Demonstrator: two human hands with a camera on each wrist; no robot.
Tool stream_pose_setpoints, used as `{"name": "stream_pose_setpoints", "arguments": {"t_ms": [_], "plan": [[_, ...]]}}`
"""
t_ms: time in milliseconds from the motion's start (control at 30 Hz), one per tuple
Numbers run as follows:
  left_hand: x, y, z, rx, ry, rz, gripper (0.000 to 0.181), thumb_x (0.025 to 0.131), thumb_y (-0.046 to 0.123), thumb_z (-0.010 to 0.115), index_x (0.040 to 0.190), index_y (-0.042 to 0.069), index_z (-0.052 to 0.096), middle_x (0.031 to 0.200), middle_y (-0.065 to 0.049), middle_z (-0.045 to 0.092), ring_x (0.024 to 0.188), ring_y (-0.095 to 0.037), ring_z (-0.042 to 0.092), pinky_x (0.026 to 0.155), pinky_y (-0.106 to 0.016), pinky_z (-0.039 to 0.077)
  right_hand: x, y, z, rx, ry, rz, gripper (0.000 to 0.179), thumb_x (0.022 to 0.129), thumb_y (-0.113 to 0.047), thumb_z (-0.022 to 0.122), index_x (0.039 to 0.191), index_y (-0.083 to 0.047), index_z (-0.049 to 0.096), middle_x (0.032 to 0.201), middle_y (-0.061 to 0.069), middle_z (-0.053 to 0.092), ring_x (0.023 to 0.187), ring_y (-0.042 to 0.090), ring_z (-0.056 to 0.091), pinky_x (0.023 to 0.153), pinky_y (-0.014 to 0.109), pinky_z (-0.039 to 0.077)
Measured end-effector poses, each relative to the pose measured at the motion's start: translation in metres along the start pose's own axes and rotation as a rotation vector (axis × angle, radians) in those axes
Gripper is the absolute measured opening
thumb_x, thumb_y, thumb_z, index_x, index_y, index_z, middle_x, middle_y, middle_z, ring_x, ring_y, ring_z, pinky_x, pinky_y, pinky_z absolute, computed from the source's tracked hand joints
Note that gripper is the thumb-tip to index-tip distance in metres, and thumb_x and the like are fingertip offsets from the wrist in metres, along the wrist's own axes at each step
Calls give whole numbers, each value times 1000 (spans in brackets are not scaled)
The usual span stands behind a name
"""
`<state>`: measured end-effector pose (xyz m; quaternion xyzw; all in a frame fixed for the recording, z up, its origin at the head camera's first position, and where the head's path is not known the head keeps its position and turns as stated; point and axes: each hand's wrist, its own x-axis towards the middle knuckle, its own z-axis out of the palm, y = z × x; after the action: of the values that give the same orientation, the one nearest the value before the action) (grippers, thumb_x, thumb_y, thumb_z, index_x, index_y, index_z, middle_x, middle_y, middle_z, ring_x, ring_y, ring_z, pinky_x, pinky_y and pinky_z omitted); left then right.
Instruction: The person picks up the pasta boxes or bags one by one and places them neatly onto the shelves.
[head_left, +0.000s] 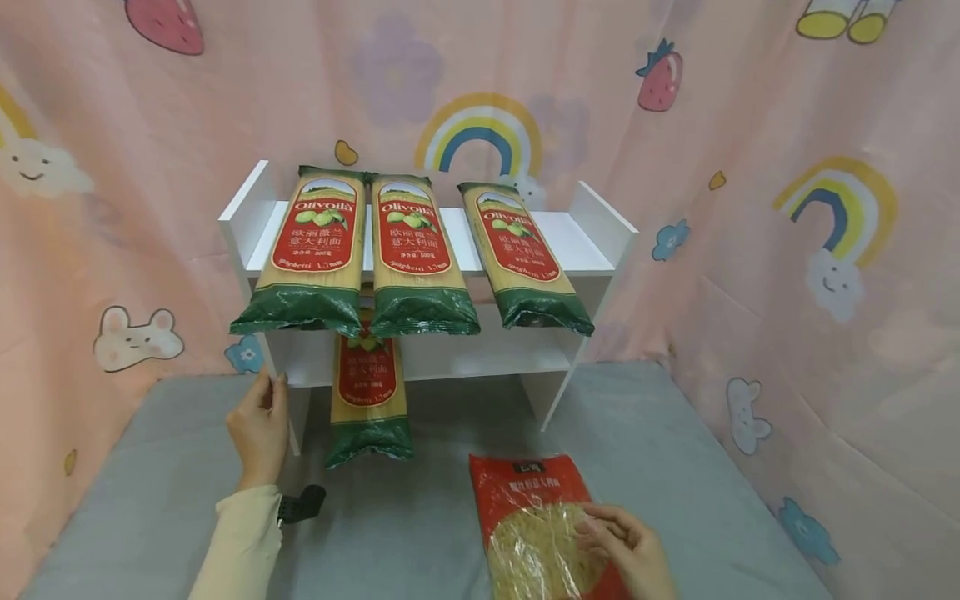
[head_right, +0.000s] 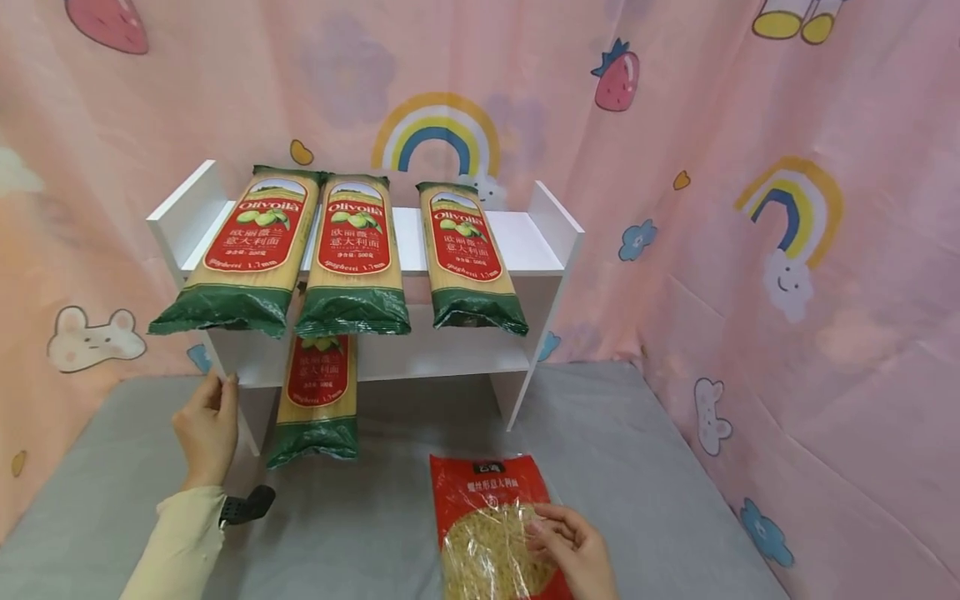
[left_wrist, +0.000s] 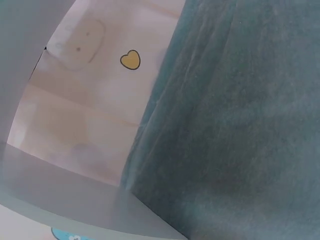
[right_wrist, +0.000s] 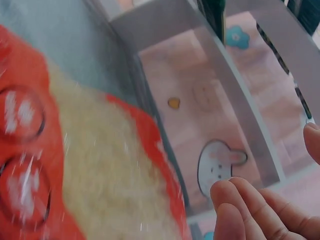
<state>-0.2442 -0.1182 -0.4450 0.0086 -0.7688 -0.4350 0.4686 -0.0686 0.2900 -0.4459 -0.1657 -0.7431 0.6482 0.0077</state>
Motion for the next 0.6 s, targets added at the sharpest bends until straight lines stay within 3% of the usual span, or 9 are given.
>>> {"name": "stream_pose_setpoints", "arguments": {"t_ms": [233, 600], "plan": [[1, 1, -1, -3, -12, 1, 22, 90, -3, 61, 110, -7, 67, 82, -27, 68, 63, -39, 65, 61, 1, 27, -6, 5, -17, -56, 112, 43, 42, 95, -18, 60, 123, 12, 54, 92, 18, 70, 77, 24, 68, 70, 38, 55], [1, 4, -4, -12, -18, -39, 21, 91, -2, 60, 110, -7, 67, 88, -26, 68, 70, -41, 67, 64, 1, 28, -12, 13, -33, -91, 194, 63, 42, 95, -20, 60, 122, 11, 54, 90, 15, 70, 74, 21, 68, 68, 37, 55]]}}
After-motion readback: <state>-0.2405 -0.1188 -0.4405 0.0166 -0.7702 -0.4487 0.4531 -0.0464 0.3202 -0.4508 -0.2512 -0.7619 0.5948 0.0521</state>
